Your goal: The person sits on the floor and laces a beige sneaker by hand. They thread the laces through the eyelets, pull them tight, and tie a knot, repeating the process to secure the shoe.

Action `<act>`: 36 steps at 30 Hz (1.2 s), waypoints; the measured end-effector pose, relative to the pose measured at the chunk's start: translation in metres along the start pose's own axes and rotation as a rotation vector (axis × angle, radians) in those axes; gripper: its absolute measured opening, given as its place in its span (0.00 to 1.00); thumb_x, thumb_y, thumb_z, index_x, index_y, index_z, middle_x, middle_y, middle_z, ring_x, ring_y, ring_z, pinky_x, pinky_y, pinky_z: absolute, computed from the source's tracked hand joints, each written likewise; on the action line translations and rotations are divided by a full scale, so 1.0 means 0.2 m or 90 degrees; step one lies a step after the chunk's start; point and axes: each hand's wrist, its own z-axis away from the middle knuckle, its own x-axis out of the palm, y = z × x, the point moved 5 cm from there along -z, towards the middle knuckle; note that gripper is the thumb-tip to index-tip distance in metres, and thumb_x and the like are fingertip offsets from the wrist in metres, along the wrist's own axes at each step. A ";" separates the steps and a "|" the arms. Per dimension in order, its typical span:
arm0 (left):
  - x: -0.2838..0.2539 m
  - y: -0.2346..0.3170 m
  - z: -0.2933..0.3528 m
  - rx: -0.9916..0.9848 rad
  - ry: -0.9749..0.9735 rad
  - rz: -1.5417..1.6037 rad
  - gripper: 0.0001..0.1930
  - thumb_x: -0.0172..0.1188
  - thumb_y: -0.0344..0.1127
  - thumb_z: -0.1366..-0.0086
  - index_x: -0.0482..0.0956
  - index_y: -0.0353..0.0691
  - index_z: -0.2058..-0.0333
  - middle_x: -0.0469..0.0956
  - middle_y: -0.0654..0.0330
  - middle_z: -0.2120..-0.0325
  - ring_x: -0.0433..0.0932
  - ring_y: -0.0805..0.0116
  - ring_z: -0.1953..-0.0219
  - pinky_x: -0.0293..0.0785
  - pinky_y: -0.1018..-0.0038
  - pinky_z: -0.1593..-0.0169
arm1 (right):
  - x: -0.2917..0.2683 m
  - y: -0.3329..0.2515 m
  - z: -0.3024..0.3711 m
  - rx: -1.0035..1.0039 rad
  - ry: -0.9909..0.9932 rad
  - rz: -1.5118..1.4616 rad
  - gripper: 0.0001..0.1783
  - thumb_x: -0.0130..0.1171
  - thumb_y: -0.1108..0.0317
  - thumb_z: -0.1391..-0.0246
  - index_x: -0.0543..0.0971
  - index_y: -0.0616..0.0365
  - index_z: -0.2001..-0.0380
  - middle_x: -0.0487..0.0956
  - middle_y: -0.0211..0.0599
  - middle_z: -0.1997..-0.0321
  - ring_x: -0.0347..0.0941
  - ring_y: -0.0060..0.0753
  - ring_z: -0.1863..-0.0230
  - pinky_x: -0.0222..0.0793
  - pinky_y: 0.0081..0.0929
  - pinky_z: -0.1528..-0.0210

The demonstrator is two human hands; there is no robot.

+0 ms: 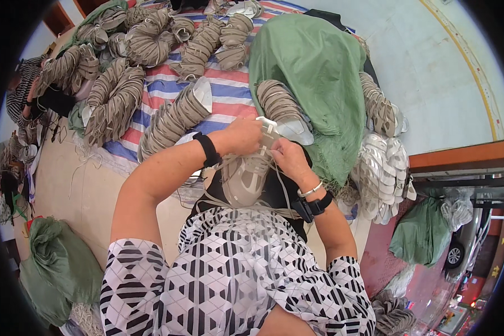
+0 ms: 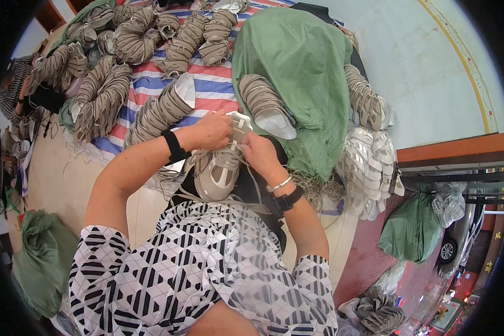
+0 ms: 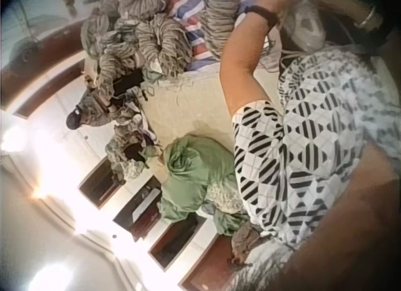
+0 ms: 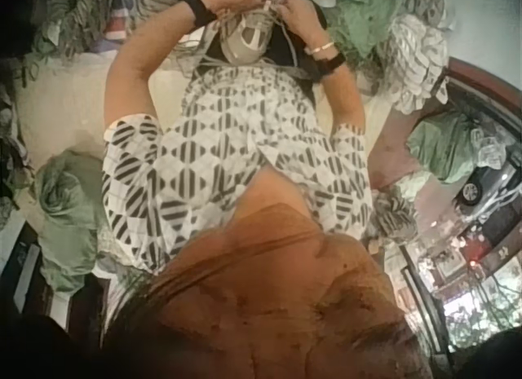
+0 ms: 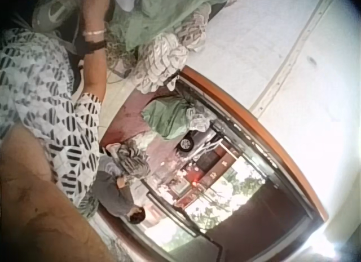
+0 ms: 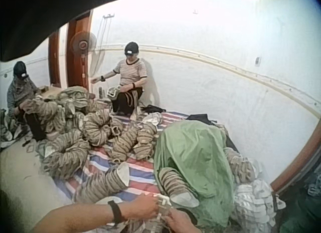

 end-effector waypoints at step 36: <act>0.06 0.03 0.20 -0.261 0.280 1.241 0.12 0.54 0.40 0.36 0.80 0.39 0.64 0.61 0.74 0.87 0.58 0.81 0.86 0.59 0.80 0.78 | -0.11 0.01 0.19 0.172 0.050 -0.650 0.14 0.50 0.65 0.41 0.78 0.67 0.70 0.79 0.31 0.65 0.73 0.28 0.66 0.68 0.28 0.55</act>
